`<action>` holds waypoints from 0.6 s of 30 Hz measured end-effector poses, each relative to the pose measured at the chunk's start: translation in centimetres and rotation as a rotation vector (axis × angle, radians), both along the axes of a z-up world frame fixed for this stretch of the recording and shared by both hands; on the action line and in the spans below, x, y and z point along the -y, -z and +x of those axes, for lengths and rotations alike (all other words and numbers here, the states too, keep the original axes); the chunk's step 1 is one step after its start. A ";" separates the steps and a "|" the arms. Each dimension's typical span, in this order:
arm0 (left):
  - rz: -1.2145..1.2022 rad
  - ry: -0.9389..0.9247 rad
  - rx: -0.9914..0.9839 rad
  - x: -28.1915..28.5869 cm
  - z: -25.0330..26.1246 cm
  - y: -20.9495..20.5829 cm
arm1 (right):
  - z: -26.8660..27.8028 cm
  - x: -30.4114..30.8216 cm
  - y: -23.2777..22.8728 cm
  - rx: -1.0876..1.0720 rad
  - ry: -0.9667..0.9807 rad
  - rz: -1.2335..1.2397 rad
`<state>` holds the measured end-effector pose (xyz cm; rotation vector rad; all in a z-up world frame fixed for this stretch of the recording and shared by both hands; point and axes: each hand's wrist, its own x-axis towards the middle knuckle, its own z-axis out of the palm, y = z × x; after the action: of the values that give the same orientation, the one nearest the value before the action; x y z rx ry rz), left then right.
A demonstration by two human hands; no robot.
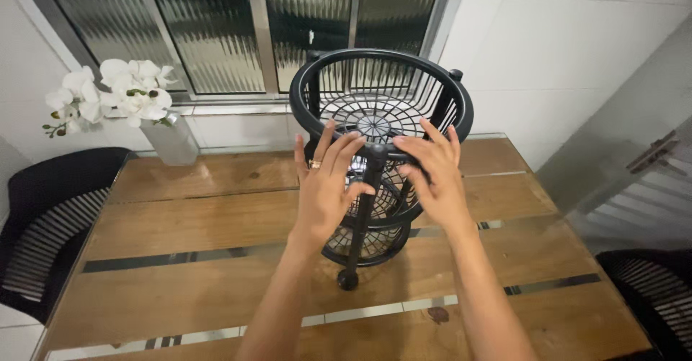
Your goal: The person assembles a black metal plant stand on a wooden table. They connect the base to the central pole, attach the two circular wire baskets, and secure the top ring, completing the structure.
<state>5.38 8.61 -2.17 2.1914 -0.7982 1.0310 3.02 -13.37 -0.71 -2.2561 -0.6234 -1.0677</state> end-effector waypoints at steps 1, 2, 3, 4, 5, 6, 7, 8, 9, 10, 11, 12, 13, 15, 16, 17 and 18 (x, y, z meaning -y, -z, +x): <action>0.013 0.018 -0.001 0.1 0.0 -0.2 | -0.2 0.0 -0.1 0.018 -0.019 -0.034; 0.026 0.035 -0.003 0.1 0.0 -0.4 | -0.4 -0.1 -0.2 0.036 -0.037 -0.069; 0.041 0.053 -0.005 0.1 -0.1 -0.6 | -0.5 -0.3 -0.2 0.052 -0.056 -0.102; 0.046 0.092 0.008 0.0 0.0 -0.8 | -0.7 -0.7 -0.1 0.060 -0.046 -0.110; 0.050 0.131 0.021 0.0 0.0 -0.9 | -0.7 -1.1 -0.1 0.067 -0.038 -0.120; 0.053 0.169 0.034 -0.1 0.1 -1.1 | -0.7 -1.5 -0.1 0.074 -0.029 -0.130; 0.054 0.160 0.036 -0.1 0.2 -1.2 | -0.7 -2.1 0.0 0.080 -0.017 -0.109; 0.056 0.151 0.038 0.0 0.2 -1.3 | -0.8 -2.6 0.1 0.086 -0.005 -0.089; 0.055 0.140 0.039 0.1 0.2 -1.4 | -0.8 -2.9 0.3 0.091 0.005 -0.070; 0.066 0.124 0.031 0.2 0.2 -1.4 | -0.8 -3.3 0.5 0.099 0.020 -0.059; 0.076 0.107 0.024 0.3 0.1 -1.3 | -0.8 -3.6 0.6 0.109 0.035 -0.050; 0.086 0.089 0.017 0.3 0.0 -1.3 | -0.8 -3.9 0.8 0.119 0.049 -0.040; 0.068 0.102 0.012 0.3 -0.1 -1.3 | -0.7 -4.3 1.1 0.137 0.059 -0.015; 0.035 0.128 0.001 0.3 -0.2 -1.3 | -0.6 -4.7 1.4 0.171 0.082 0.036; 0.020 0.130 0.008 0.4 -0.2 -1.4 | -0.5 -4.8 1.5 0.183 0.087 0.041; 0.006 0.133 0.016 0.5 -0.2 -1.4 | -0.4 -4.8 1.6 0.195 0.093 0.047; -0.009 0.135 0.024 0.6 -0.2 -1.4 | -0.3 -4.8 1.7 0.206 0.099 0.053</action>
<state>5.16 8.04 -0.75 2.0893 -0.9373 0.9934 2.74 -8.52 -2.43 -2.1672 -0.5639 -1.3622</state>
